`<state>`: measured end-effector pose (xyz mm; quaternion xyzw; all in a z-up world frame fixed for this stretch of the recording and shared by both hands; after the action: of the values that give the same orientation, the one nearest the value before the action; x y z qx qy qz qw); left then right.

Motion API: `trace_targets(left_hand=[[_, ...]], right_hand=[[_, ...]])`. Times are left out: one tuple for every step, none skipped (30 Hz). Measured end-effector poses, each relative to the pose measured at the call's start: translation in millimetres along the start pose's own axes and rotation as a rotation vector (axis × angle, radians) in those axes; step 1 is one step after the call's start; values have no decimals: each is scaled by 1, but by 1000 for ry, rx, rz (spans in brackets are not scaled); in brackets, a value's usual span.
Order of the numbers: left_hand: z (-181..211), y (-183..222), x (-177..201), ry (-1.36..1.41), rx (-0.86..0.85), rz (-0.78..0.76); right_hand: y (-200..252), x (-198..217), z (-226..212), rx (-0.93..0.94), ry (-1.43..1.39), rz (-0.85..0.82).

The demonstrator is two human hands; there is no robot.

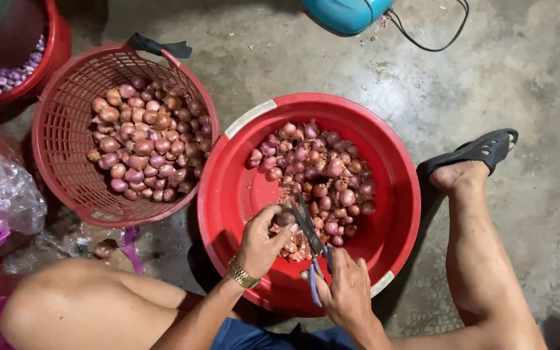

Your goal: Trimming the roots and tops of small red onions using scissors over a red bowl.

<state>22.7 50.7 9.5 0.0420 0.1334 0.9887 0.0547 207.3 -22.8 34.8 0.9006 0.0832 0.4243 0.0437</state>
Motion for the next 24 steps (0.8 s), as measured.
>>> trace_targets(left_hand=[[0,-1,0,-1,2,-2],[0,-1,0,-68,-15,16],[1,-2,1,-135,-33,35],[-3,-3,1,-135,-32,34],[-8,-5,1,5,12,4],[-13,-7,2,145,57,-25],[-13,-11,6,144,59,-26],[-17,-15,12,250,154,23],[-21,-19,17,358,247,74],[-3,-27,31,359,247,75],[9,-31,50,673,378,303],[20,-32,66,985,502,535],[14,-37,76,981,501,536],[13,-45,87,1148,298,540],[13,-54,98,1309,87,528],[18,-58,84,1307,84,522],[17,-61,68,1018,295,501],[15,-62,53,722,491,469],[-4,-68,33,721,491,464],[-20,-77,13,338,478,288],[-38,-85,-10,-41,448,110],[-55,-100,-26,-39,445,106],[-66,-116,-43,-251,302,64],[-78,-131,-61,-459,154,24]], right_hand=[[-1,2,0,-3,-1,0],[-1,1,4,-92,-36,-60],[-1,0,8,-180,-72,-121],[-2,3,4,-181,-73,-122],[-3,4,4,-298,-183,-152],[-3,5,3,-416,-293,-182],[-4,7,1,-417,-294,-182],[-5,7,0,-456,-354,-189],[-7,9,0,-493,-411,-195],[-7,8,2,-492,-410,-195],[-5,5,6,-586,-509,-175],[-2,3,9,-681,-608,-154],[-3,4,8,-680,-612,-154],[-3,5,8,-692,-606,-161],[-4,7,8,-704,-600,-161],[-5,8,7,-702,-604,-155],[-5,8,5,-687,-597,-163],[-6,9,4,-673,-589,-170],[-5,9,4,-675,-591,-166],[-5,9,3,-659,-614,-144],[-5,9,3,-641,-635,-122],[-5,11,2,-642,-633,-116],[-5,13,1,-656,-688,-91],[-6,14,1,-669,-742,-65]])
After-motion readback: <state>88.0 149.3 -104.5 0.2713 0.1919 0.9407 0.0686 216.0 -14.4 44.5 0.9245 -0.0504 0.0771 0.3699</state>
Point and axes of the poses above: each hand's wrist, its own y-axis away from the middle knuckle, its own x-axis out of the back of the hand, z = x × y, the point moved 4 cm from there along -y, towards the middle knuckle, and after that the axes turned 6 degrees about -y, right-handed, at the moved point
